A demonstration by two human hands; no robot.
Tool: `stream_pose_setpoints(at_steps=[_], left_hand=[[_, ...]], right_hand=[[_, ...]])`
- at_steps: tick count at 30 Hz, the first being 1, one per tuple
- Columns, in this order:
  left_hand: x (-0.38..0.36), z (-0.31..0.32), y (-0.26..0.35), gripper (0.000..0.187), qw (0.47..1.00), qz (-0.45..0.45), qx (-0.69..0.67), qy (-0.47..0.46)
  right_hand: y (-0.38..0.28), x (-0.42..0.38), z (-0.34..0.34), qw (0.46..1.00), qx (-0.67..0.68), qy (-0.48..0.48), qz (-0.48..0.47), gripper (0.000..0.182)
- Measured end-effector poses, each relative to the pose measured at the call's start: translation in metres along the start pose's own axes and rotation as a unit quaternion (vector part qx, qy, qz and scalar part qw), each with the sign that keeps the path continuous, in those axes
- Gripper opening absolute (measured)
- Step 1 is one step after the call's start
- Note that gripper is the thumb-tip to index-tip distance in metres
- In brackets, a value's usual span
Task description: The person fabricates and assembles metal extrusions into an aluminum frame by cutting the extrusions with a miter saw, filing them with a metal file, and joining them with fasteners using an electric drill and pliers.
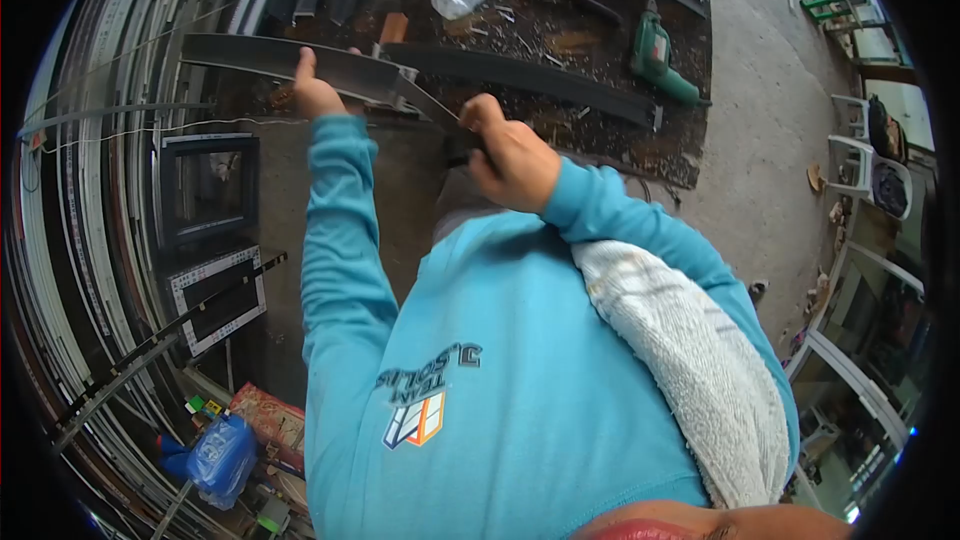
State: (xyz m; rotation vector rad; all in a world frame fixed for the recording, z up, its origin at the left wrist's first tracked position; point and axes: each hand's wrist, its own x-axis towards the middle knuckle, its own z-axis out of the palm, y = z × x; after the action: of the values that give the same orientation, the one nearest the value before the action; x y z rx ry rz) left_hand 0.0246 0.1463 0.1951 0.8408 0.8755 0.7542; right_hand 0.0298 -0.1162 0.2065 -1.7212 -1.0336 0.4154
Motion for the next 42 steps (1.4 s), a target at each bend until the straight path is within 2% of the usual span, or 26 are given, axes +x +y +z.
stream_pose_setpoints(at_steps=[3, 4, 5, 7, 8, 11, 12, 15, 18, 21, 22, 23, 24, 25, 28, 31, 32, 35, 36, 37, 39, 42], left_hand=[[0.024, -0.018, 0.0, 0.045, 0.999, -0.045, -0.025, -0.011], [0.02, -0.02, 0.003, 0.044, 0.999, -0.035, -0.002, -0.008], [0.024, -0.019, 0.004, 0.044, 1.0, -0.019, 0.007, -0.011], [0.017, -0.021, -0.004, 0.044, 0.999, -0.007, 0.03, -0.014], [0.016, -0.02, -0.001, 0.042, 0.999, -0.02, 0.034, -0.013], [0.007, -0.019, 0.011, 0.041, 0.995, -0.037, 0.04, -0.086], [0.02, -0.027, 0.004, 0.04, 0.992, -0.049, 0.077, -0.092], [0.01, -0.02, 0.002, 0.037, 0.995, -0.066, 0.032, -0.061], [0.002, -0.015, -0.008, 0.034, 0.998, -0.061, 0.016, -0.031], [-0.001, -0.019, -0.013, 0.033, 0.996, -0.043, 0.037, -0.07], [-0.003, -0.025, -0.011, 0.033, 0.996, -0.051, 0.029, -0.072], [-0.003, -0.03, -0.007, 0.033, 0.995, -0.058, 0.023, -0.075], [-0.003, -0.032, -0.003, 0.032, 0.995, -0.064, 0.015, -0.079], [-0.004, -0.03, -0.001, 0.032, 0.995, -0.053, 0.017, -0.081], [-0.01, -0.032, -0.006, 0.03, 0.998, -0.027, 0.011, -0.062], [-0.014, -0.043, -0.006, 0.029, 0.998, -0.002, 0.046, -0.044], [-0.017, -0.049, -0.003, 0.03, 0.997, 0.018, 0.054, -0.047], [-0.026, -0.068, 0.008, 0.038, 0.999, -0.008, 0.044, -0.021], [-0.024, -0.077, 0.0, 0.043, 0.996, 0.046, 0.077, -0.001], [-0.022, -0.087, -0.007, 0.041, 0.987, 0.053, 0.138, 0.065], [-0.032, -0.09, -0.008, 0.036, 0.962, 0.21, 0.177, -0.003], [0.009, -0.139, 0.005, 0.035, 0.926, 0.189, 0.313, -0.09]], right_hand=[[-0.003, 0.007, -0.007, 0.998, 0.02, -0.045, 0.043, 0.04], [0.003, 0.007, -0.015, 0.999, 0.032, -0.037, -0.017, 0.037], [0.007, 0.01, -0.017, 0.998, 0.034, -0.055, -0.011, 0.037], [0.005, 0.001, -0.018, 0.995, 0.04, -0.094, 0.02, 0.036], [0.001, 0.004, -0.021, 0.989, 0.058, -0.114, 0.078, 0.035], [0.007, 0.013, -0.011, 0.994, 0.083, -0.065, 0.004, 0.033], [0.005, 0.014, -0.011, 0.992, 0.093, -0.085, 0.019, 0.031], [0.0, -0.004, -0.008, 0.996, 0.074, -0.053, -0.023, 0.031], [0.0, -0.007, -0.01, 0.995, 0.066, -0.076, -0.002, 0.03], [0.001, -0.001, -0.024, 0.989, 0.118, -0.083, 0.042, 0.03], [0.022, -0.002, -0.022, 0.991, 0.128, -0.013, -0.047, 0.029], [0.015, -0.009, -0.041, 0.98, 0.181, -0.045, 0.07, 0.03], [0.01, -0.017, -0.052, 0.976, 0.184, -0.07, 0.088, 0.03], [0.006, -0.022, -0.058, 0.973, 0.186, -0.096, 0.102, 0.029], [0.004, -0.039, -0.054, 0.933, 0.305, -0.112, 0.155, 0.032], [0.019, -0.046, -0.056, 0.963, 0.185, -0.18, 0.08, 0.038], [0.03, -0.051, -0.056, 0.958, 0.184, -0.206, 0.073, 0.039], [0.049, -0.066, -0.053, 0.933, 0.257, -0.2, 0.153, 0.037], [0.055, -0.062, -0.047, 0.915, 0.311, -0.19, 0.173, 0.03], [0.059, -0.056, -0.041, 0.912, 0.33, -0.161, 0.182, 0.028], [0.059, -0.038, -0.028, 0.904, 0.362, -0.112, 0.196, 0.025], [0.041, -0.017, -0.03, 0.912, 0.35, -0.064, 0.203, 0.023]])
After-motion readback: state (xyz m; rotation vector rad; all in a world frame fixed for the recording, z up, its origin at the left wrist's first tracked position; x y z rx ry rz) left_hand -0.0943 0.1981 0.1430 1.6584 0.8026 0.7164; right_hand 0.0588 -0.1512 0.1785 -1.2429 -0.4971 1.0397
